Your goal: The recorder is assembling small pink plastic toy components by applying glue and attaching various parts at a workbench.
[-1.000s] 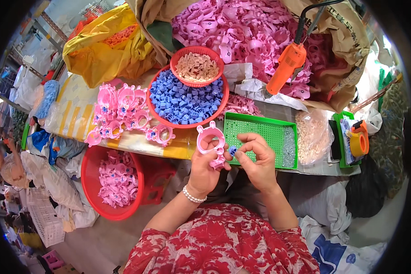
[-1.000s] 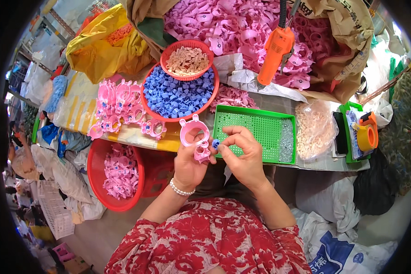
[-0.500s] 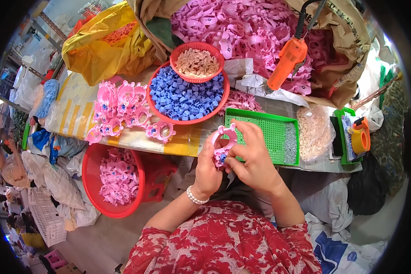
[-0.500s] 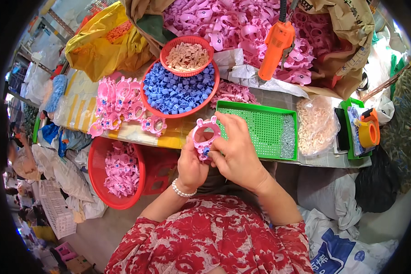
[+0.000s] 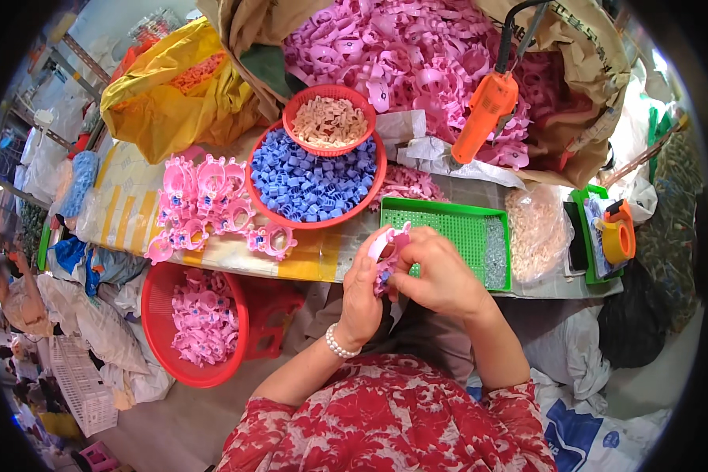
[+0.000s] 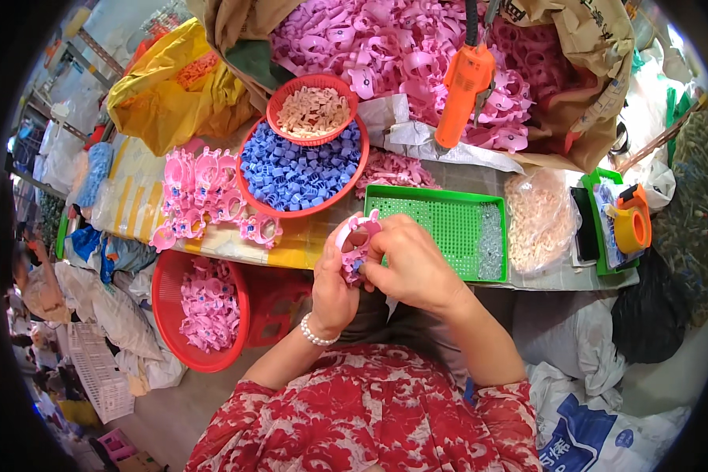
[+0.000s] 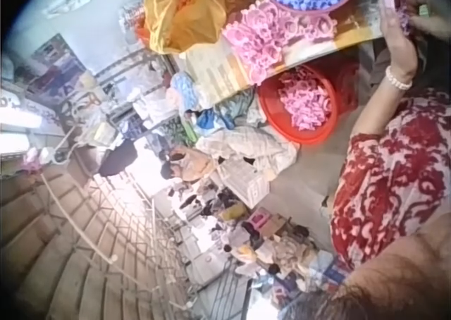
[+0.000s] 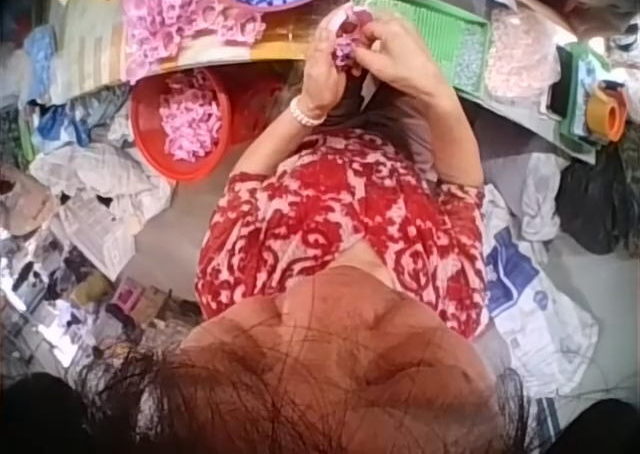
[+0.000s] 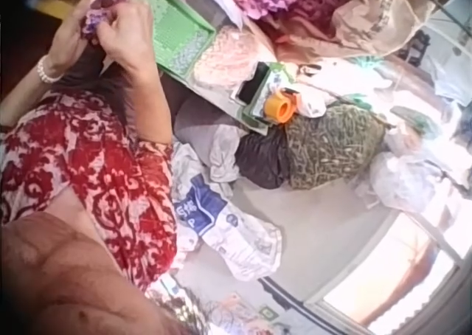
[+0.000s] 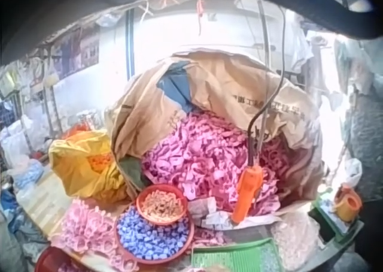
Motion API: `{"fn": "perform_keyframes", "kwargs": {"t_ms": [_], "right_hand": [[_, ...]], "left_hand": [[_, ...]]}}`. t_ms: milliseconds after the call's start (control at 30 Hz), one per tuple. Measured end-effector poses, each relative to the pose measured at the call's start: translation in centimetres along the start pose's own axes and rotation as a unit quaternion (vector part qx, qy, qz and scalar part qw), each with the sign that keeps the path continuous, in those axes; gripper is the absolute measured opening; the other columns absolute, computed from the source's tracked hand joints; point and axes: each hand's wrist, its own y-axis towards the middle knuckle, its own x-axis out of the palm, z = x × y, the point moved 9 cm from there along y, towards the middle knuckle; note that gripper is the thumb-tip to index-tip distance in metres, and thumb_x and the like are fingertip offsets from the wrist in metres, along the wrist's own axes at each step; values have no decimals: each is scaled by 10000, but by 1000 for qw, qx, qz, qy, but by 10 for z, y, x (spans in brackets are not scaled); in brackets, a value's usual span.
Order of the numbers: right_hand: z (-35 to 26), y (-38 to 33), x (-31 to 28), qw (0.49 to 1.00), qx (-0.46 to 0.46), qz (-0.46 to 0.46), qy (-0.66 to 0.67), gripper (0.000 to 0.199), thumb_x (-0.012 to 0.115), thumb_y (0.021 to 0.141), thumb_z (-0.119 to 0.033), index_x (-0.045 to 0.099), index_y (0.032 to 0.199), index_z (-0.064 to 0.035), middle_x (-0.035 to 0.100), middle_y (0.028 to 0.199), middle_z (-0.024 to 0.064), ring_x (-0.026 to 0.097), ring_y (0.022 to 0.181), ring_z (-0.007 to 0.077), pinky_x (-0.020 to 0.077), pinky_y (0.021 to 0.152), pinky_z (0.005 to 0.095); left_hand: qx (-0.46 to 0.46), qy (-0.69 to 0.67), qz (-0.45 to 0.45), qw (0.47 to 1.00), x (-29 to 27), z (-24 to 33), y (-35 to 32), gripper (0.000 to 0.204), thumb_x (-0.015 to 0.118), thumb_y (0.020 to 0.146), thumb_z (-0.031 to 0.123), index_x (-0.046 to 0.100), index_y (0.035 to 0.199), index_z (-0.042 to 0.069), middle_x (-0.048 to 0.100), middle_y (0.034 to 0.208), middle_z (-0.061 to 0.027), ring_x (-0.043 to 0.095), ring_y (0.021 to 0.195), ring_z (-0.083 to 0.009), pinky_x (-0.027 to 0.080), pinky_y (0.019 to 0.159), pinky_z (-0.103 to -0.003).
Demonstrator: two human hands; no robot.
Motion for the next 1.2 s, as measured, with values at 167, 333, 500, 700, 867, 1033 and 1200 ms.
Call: {"fn": "perform_keyframes", "kwargs": {"t_ms": [167,333,500,700,867,1033,1200], "right_hand": [[-3,6,4,996,-31,-41,-79,134,639,647,-134,589,594,-22,574,736,143,526,796,325,409,739,403],[-4,6,9,992,-24,-61,-104,121,644,684,-133,614,646,-22,588,796,152,530,818,332,416,750,405],[-12,-2,2,995,-50,79,-26,105,665,707,-82,597,693,-3,618,946,166,557,921,334,426,809,398],[27,-21,8,961,41,173,210,304,658,819,-50,477,1056,14,526,1190,150,583,886,132,504,746,261],[30,-16,14,942,112,163,271,336,651,797,-22,457,1070,1,552,1077,118,579,864,121,503,703,236],[41,-13,21,949,149,145,238,335,632,783,-8,464,1074,-13,561,1007,79,567,856,79,487,704,198],[19,-15,5,957,38,195,211,459,643,750,-45,474,1168,42,607,1055,132,617,941,191,504,793,298]], "left_hand": [[25,27,12,999,1,4,3,502,292,982,350,381,1342,11,562,1077,-51,455,683,-59,357,531,-186],[2,22,14,1000,-4,0,4,490,283,985,347,385,1335,18,569,1058,-42,465,674,-64,377,515,-196],[-56,-145,47,987,-12,-4,10,475,220,994,379,422,1275,54,577,1037,-62,513,661,-96,422,505,-216],[-73,-227,31,971,1,2,8,477,190,997,389,442,1238,64,567,1057,-68,536,663,-117,431,497,-233],[-71,-243,-3,968,3,-4,8,477,197,998,388,430,1263,67,548,1117,-77,559,740,-135,475,598,-260],[-21,-238,-29,971,7,-4,9,465,214,998,352,342,1351,78,491,1228,-85,509,1067,-165,416,918,-333],[-42,-215,-49,975,10,-1,3,438,242,985,295,329,1360,85,451,1273,-64,468,1117,-170,366,974,-343]]}}
